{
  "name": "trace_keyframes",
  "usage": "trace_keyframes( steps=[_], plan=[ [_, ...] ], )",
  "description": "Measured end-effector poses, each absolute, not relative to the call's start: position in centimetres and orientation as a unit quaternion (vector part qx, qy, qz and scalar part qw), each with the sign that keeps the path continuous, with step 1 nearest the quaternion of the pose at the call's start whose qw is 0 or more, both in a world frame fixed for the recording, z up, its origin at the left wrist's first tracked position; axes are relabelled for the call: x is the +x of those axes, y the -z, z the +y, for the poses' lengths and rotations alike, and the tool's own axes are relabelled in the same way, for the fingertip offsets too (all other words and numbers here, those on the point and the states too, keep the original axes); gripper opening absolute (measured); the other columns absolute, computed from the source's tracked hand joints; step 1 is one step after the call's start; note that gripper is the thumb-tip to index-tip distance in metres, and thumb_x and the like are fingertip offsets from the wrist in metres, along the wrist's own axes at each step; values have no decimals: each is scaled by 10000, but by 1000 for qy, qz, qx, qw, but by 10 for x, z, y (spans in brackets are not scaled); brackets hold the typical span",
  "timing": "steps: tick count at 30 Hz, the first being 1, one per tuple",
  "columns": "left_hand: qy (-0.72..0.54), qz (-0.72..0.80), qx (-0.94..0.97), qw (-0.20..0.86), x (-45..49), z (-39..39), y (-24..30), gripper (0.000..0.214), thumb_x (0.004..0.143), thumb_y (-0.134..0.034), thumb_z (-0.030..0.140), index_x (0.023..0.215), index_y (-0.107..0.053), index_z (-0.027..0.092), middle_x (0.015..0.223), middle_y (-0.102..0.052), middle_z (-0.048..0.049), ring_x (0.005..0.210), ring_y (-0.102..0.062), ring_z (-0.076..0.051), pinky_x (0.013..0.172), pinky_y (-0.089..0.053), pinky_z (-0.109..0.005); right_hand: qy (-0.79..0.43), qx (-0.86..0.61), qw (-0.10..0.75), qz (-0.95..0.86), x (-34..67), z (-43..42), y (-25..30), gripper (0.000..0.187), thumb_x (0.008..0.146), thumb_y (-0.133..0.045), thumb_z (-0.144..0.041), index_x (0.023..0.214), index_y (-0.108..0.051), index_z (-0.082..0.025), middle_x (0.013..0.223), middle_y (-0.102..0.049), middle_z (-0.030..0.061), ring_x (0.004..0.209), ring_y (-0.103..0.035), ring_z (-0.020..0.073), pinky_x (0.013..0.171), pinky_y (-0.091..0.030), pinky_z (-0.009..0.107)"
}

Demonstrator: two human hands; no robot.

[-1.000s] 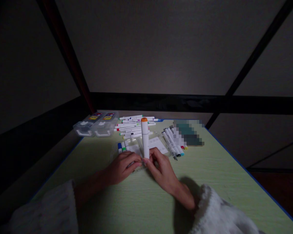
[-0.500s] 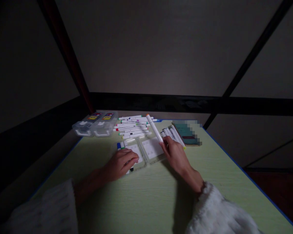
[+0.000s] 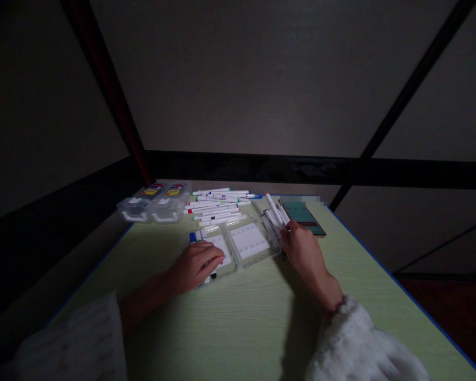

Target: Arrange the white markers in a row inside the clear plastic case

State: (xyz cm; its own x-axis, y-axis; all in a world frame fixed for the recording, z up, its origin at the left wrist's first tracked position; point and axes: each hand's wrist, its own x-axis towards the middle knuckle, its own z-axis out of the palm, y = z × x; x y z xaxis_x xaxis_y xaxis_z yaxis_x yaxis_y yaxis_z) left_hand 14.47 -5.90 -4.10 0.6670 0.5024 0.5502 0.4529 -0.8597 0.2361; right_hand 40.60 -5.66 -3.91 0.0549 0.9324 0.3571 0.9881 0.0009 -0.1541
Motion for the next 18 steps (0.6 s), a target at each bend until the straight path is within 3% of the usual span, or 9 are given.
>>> trace_keyframes(
  steps=[18],
  plan=[
    [-307,255,916,36,144,-58,41,223,853,-395,206,744,-577,135,630,-589,-34,612,-532,-126,599,-403,-243,87,-726,94,-676,418,-51,51,196,798,-416,-143,893,-580,-92,731,-654,156,694,-630,241,584,-382,272]
  ],
)
